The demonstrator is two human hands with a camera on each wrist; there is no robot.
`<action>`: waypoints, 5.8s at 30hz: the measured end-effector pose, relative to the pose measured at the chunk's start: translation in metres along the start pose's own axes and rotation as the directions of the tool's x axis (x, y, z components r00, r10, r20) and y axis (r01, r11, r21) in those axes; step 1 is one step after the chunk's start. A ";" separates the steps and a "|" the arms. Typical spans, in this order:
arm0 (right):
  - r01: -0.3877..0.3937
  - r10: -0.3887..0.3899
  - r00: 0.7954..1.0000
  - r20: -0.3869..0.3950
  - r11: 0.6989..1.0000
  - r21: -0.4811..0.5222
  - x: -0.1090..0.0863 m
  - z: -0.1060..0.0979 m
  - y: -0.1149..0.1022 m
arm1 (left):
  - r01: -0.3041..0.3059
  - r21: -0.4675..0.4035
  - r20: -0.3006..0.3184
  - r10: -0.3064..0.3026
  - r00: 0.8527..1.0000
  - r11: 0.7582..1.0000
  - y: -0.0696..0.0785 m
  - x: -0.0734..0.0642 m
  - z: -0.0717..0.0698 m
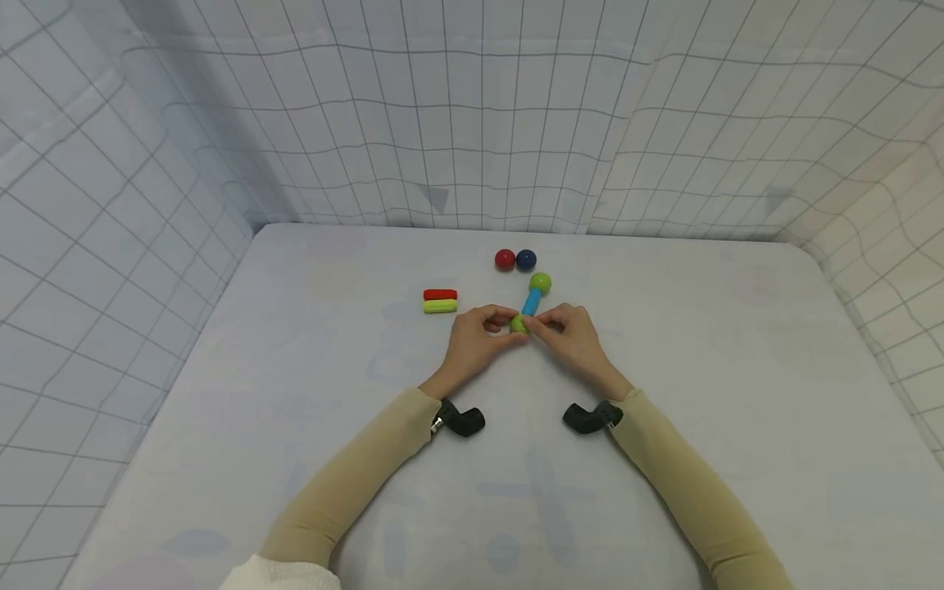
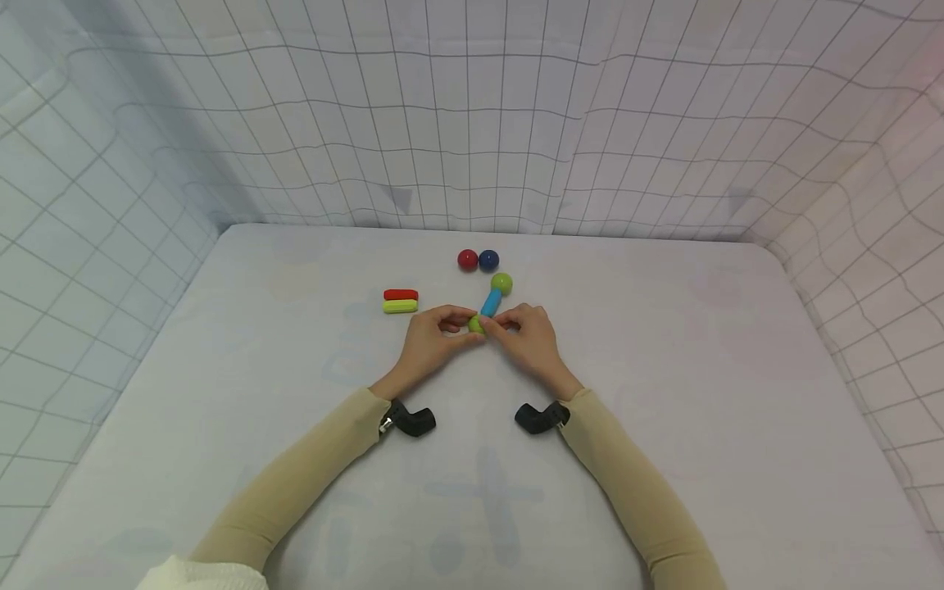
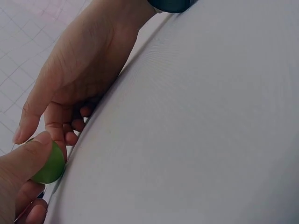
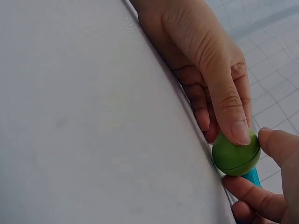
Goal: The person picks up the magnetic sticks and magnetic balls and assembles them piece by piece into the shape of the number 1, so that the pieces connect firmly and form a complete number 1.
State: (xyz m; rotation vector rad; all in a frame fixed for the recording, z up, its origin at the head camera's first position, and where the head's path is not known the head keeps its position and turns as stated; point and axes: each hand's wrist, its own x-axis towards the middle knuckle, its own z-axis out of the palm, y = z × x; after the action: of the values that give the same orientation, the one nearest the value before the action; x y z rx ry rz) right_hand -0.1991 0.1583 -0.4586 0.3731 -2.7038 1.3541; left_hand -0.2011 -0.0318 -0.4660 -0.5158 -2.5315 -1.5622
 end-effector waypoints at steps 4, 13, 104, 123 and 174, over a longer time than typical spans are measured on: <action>-0.023 0.023 1.000 0.010 1.000 0.003 -0.001 -0.001 0.000 | 0.005 0.001 -0.002 -0.005 1.000 1.000 0.003 -0.001 0.002; -0.026 0.026 0.999 0.026 1.000 0.016 -0.002 -0.004 0.002 | -0.008 0.021 -0.019 0.008 1.000 1.000 0.005 -0.002 0.009; 0.024 -0.024 1.000 -0.010 1.000 -0.018 0.001 -0.021 0.025 | 0.020 0.553 -0.212 0.118 0.970 0.833 -0.016 0.001 -0.062; 0.034 -0.034 0.999 -0.011 0.999 -0.013 0.001 -0.022 0.021 | -0.077 0.411 -0.137 0.145 0.980 0.909 -0.016 0.001 -0.062; 0.036 -0.038 0.999 -0.023 0.998 -0.057 0.005 -0.020 0.021 | -0.015 0.275 0.002 0.015 1.000 0.961 0.004 -0.007 -0.024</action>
State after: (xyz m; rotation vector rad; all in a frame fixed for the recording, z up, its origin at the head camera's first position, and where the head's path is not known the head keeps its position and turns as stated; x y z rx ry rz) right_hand -0.2099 0.1860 -0.4618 0.3975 -2.6956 1.2613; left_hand -0.1955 -0.0530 -0.4539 -0.4961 -2.6772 -1.1748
